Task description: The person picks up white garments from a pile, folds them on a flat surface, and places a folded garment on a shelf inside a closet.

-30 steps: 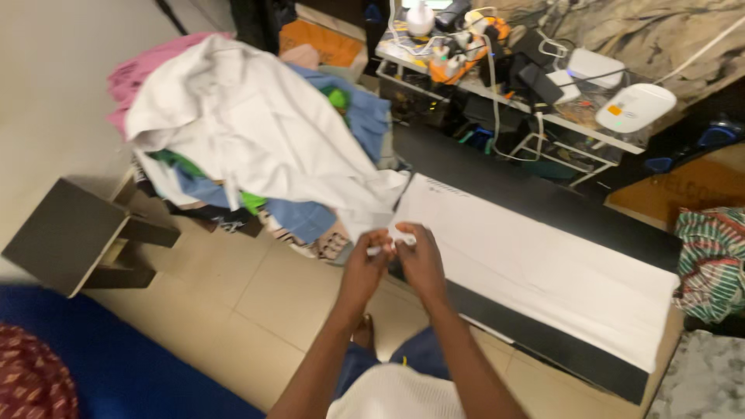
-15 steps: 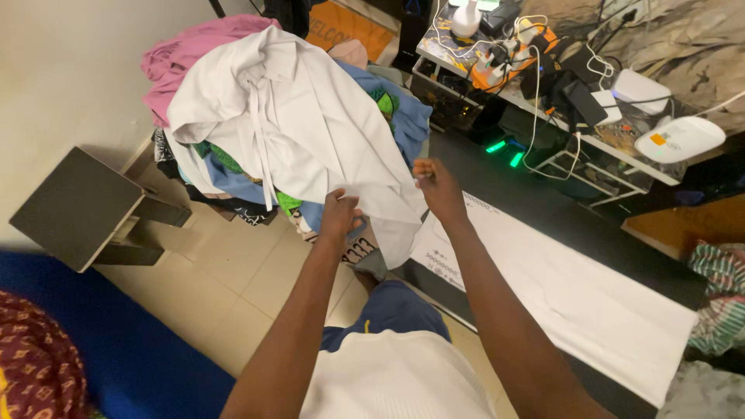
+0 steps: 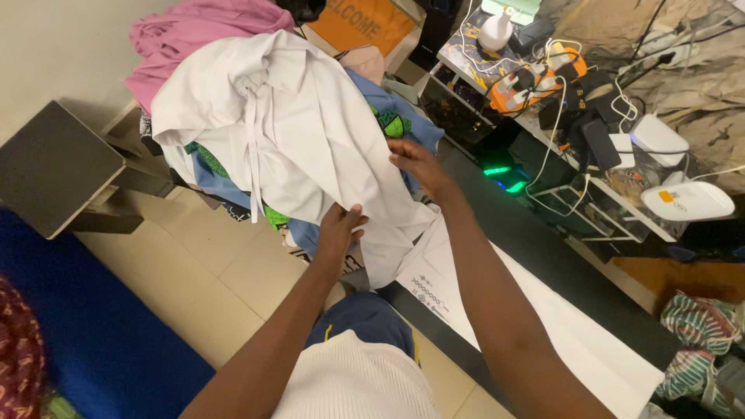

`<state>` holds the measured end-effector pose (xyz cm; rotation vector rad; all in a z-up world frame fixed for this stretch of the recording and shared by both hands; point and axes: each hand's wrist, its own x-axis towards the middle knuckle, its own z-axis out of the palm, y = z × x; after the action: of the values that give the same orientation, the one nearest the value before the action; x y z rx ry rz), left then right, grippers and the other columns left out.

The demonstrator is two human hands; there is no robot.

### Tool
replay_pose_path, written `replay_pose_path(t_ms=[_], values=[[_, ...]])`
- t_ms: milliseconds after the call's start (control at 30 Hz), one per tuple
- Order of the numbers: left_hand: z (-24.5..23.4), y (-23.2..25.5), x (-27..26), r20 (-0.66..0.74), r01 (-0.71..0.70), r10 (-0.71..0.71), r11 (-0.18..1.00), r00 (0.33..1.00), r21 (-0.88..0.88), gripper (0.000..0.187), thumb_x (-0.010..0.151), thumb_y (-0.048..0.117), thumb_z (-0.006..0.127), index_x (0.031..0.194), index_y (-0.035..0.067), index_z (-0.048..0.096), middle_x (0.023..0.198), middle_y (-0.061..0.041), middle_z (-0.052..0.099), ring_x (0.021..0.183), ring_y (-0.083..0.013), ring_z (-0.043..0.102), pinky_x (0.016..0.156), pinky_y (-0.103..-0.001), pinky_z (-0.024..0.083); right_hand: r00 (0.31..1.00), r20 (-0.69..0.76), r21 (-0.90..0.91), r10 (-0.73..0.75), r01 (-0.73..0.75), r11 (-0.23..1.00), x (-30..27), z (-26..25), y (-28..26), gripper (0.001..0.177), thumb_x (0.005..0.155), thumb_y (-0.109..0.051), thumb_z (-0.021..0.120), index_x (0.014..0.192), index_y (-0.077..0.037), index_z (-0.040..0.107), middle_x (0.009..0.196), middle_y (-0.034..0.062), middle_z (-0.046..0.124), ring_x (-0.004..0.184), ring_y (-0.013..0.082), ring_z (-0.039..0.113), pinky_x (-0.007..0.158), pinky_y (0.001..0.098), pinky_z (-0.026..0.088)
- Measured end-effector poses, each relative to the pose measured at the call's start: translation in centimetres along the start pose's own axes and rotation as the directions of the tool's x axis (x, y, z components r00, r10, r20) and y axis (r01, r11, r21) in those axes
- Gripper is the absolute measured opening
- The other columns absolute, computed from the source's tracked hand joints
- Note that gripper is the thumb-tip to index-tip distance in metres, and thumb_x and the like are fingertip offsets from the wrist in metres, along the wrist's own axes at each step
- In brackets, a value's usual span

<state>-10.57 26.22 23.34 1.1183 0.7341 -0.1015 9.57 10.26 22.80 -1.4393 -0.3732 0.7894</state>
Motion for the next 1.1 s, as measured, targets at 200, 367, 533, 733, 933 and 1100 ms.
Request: replay_pose_path(t_ms=[200,367,533,733,933,1100], values=[[-0.7,4.1,-1.5,0.072,0.004,0.002,0.996,0.997,-0.088,0.04,0.094,0.035,0.066,0.123,0.009,0.061,0.112,-0.002,0.065,0.102,-0.0163,0.066,0.082,-0.033,0.052,0.946,-0.027,-0.373,0.323,-0.309,0.875,-1.1,1.9,-1.6,0.04,0.095,-0.026,0.069,0.13,-0.007,0.067,0.098,0.0125,0.065,0.066,0.0233,0.051,0.063,0.0404,0.044],[-1.8,5.4,1.2,0.045,0.019,-0.023,0.997,0.999,0.074,0.044,0.093,0.046,0.069,0.11,0.008,0.059,0.101,-0.004,0.063,0.091,-0.0156,0.06,0.077,-0.034,0.05,0.964,0.011,-0.613,-0.266,0.216,0.76,-2.7,7.8,-0.8,0.029,0.103,-0.022,0.069,0.125,-0.004,0.066,0.105,0.0109,0.064,0.079,0.0177,0.065,0.069,0.0318,0.054],[-3.8,5.3,4.8,-0.132,-0.028,0.107,0.87,0.985,0.493,0.053,0.089,0.047,0.079,0.093,-0.003,0.061,0.086,-0.011,0.065,0.08,-0.0178,0.061,0.07,-0.036,0.049,0.959,-0.27,0.003,0.091,-0.093,0.996,-5.6,14.4,-1.2,0.031,0.096,-0.018,0.061,0.125,-0.008,0.062,0.1,0.006,0.066,0.075,0.0165,0.071,0.065,0.029,0.057],[-8.2,11.4,2.3,0.191,-0.226,0.223,0.974,0.956,-0.006,0.039,0.089,0.027,0.078,0.113,-0.004,0.07,0.101,-0.007,0.072,0.089,-0.0165,0.065,0.078,-0.033,0.054,0.841,-0.448,-0.719,-0.305,-0.136,0.681,-5.9,14.9,3.4,0.037,0.086,-0.005,0.071,0.122,-0.01,0.069,0.114,0.014,0.068,0.103,0.0297,0.068,0.086,0.0407,0.055],[-12.3,17.1,1.1,0.225,-0.188,0.273,0.922,0.935,-0.339,0.042,0.096,0.015,0.072,0.13,-0.006,0.06,0.122,-0.011,0.067,0.111,-0.0203,0.064,0.097,-0.035,0.052,0.843,-0.349,-0.905,-0.409,-0.19,0.38,-7.0,19.0,1.0,0.048,0.078,0.0,0.067,0.124,-0.013,0.071,0.123,0.0122,0.065,0.115,0.0369,0.055,0.098,0.0495,0.044],[-14.4,17.4,3.3,0.201,-0.17,0.287,0.874,0.936,-0.455,0.05,0.098,0.015,0.068,0.141,-0.003,0.051,0.137,-0.012,0.061,0.124,-0.0218,0.061,0.106,-0.036,0.05,0.811,-0.343,-0.9,-0.475,-0.139,0.413,-8.0,24.0,-1.3,0.032,0.084,-0.004,0.068,0.113,-0.014,0.074,0.115,0.0111,0.067,0.114,0.0367,0.055,0.096,0.0461,0.045]])
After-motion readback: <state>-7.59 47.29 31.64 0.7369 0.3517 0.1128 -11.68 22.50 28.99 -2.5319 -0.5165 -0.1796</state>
